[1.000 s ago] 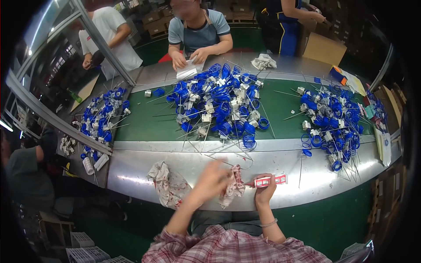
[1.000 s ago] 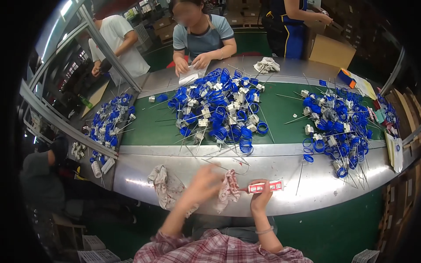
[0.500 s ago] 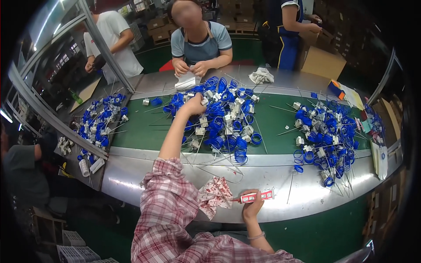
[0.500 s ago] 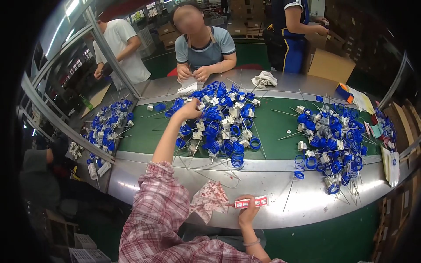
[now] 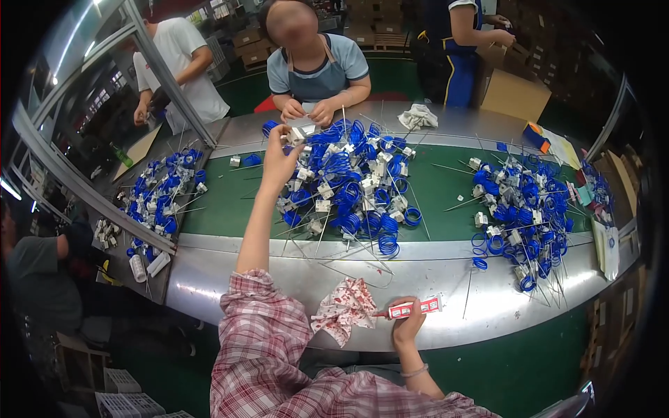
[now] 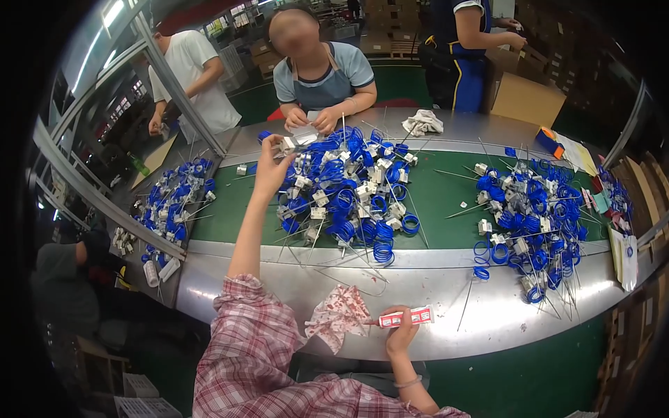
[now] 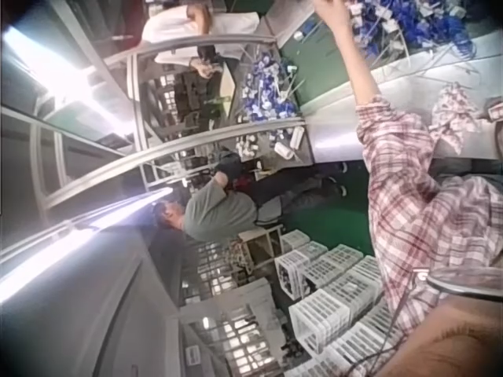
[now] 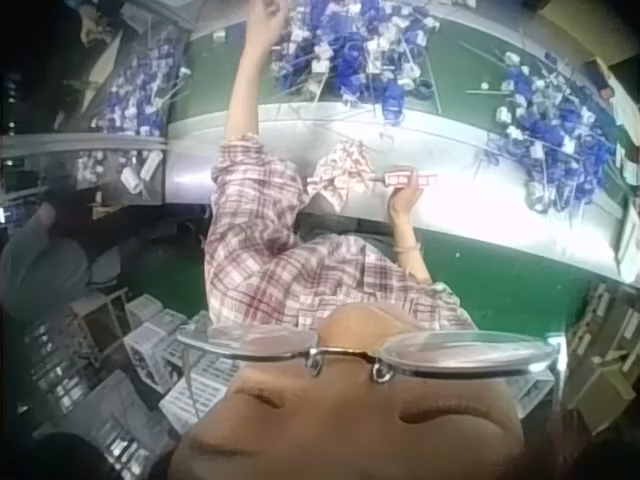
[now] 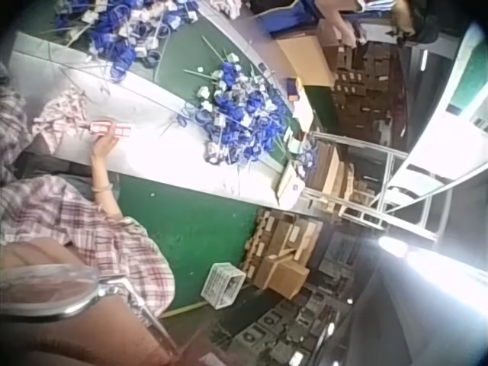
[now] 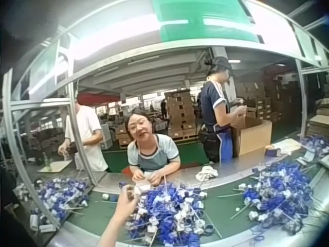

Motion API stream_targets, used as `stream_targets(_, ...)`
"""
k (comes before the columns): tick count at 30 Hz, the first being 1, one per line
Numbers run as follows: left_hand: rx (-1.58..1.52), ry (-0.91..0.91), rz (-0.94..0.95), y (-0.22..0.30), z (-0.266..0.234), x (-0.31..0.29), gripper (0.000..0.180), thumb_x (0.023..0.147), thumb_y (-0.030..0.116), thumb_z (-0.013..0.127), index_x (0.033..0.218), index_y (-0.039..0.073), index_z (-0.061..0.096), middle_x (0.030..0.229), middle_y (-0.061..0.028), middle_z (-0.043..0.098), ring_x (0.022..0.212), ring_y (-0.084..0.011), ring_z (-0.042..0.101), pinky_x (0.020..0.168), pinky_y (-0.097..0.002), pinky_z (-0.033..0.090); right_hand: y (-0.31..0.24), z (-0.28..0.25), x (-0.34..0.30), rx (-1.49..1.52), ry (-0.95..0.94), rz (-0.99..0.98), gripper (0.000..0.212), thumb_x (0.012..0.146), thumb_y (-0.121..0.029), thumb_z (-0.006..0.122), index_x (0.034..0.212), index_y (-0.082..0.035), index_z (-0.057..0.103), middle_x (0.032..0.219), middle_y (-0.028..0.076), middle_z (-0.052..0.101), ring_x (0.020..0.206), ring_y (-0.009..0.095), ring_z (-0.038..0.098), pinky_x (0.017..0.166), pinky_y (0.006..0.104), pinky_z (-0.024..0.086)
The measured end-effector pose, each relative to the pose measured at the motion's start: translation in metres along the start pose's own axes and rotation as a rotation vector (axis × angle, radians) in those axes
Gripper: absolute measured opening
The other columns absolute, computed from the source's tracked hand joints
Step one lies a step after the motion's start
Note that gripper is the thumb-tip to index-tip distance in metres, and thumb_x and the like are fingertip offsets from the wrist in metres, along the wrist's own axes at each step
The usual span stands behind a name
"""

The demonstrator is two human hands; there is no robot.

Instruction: Assemble small white electrical components with blue wires at a factory assembly line.

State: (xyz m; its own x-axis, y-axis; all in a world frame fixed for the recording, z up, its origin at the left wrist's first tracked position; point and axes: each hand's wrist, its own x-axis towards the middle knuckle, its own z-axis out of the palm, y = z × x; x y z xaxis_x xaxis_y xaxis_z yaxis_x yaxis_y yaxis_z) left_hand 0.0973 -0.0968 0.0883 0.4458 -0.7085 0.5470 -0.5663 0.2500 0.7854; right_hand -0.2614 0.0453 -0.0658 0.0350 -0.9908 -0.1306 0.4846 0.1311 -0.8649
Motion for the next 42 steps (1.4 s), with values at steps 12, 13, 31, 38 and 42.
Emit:
stream_targets(12, 0.304, 0.208, 0.145, 0.019, -0.051, -0.01, 0.038, 0.073, 0.004, 0.063, 0.108, 0.005, 0.048, 0.103, -0.0086, 0.038, 0.085, -0.0161, 0.052, 0.071, -0.025, 0.047, -0.005, 0.005, -0.002, -0.041, -0.031, -0.018, 0.043, 0.087, -0.035, 0.033, 0.071, 0.001, 0.049, 0.061, 0.012, 0.053, 0.047, 0.019, 0.051, 0.043, 0.0287, 0.043)
stream_targets(13, 0.305, 0.107, 0.084, 0.018, -0.054, -0.011, 0.038, 0.072, 0.004, 0.064, 0.107, 0.006, 0.049, 0.103, -0.0083, 0.037, 0.085, -0.0159, 0.052, 0.072, -0.0245, 0.047, -0.005, 0.005, -0.002, -0.004, -0.03, -0.015, 0.041, 0.088, -0.032, 0.034, 0.071, 0.002, 0.05, 0.062, 0.012, 0.054, 0.047, 0.018, 0.052, 0.044, 0.028, 0.044)
stream_targets(31, -0.011, 0.009, 0.027, 0.056, -0.104, -0.02, 0.05, 0.074, -0.005, 0.053, 0.12, 0.003, 0.034, 0.11, -0.0083, 0.044, 0.099, -0.014, 0.048, 0.083, -0.0244, 0.041, 0.0, 0.002, 0.001, -0.009, -0.036, -0.023, 0.042, 0.087, -0.035, 0.035, 0.072, 0.002, 0.049, 0.063, 0.013, 0.053, 0.046, 0.02, 0.051, 0.042, 0.0295, 0.044)
stream_targets(38, -0.045, 0.225, 0.249, 0.098, -0.119, -0.024, 0.044, 0.082, 0.005, 0.055, 0.119, 0.0, 0.032, 0.112, -0.0128, 0.045, 0.102, -0.0154, 0.05, 0.086, -0.0252, 0.04, 0.002, -0.001, -0.003, -0.007, -0.039, -0.015, 0.042, 0.087, -0.035, 0.035, 0.071, 0.002, 0.049, 0.063, 0.014, 0.053, 0.047, 0.021, 0.051, 0.043, 0.0299, 0.045)
stream_targets(42, 0.222, 0.299, 0.364, 0.129, -0.123, -0.042, 0.04, 0.079, 0.007, 0.059, 0.114, 0.002, 0.04, 0.107, -0.0091, 0.047, 0.095, -0.0159, 0.051, 0.081, -0.0253, 0.04, -0.007, 0.006, -0.005, 0.062, -0.005, 0.01, 0.038, 0.089, -0.028, 0.035, 0.072, 0.002, 0.052, 0.062, 0.011, 0.054, 0.05, 0.016, 0.052, 0.044, 0.0264, 0.043)
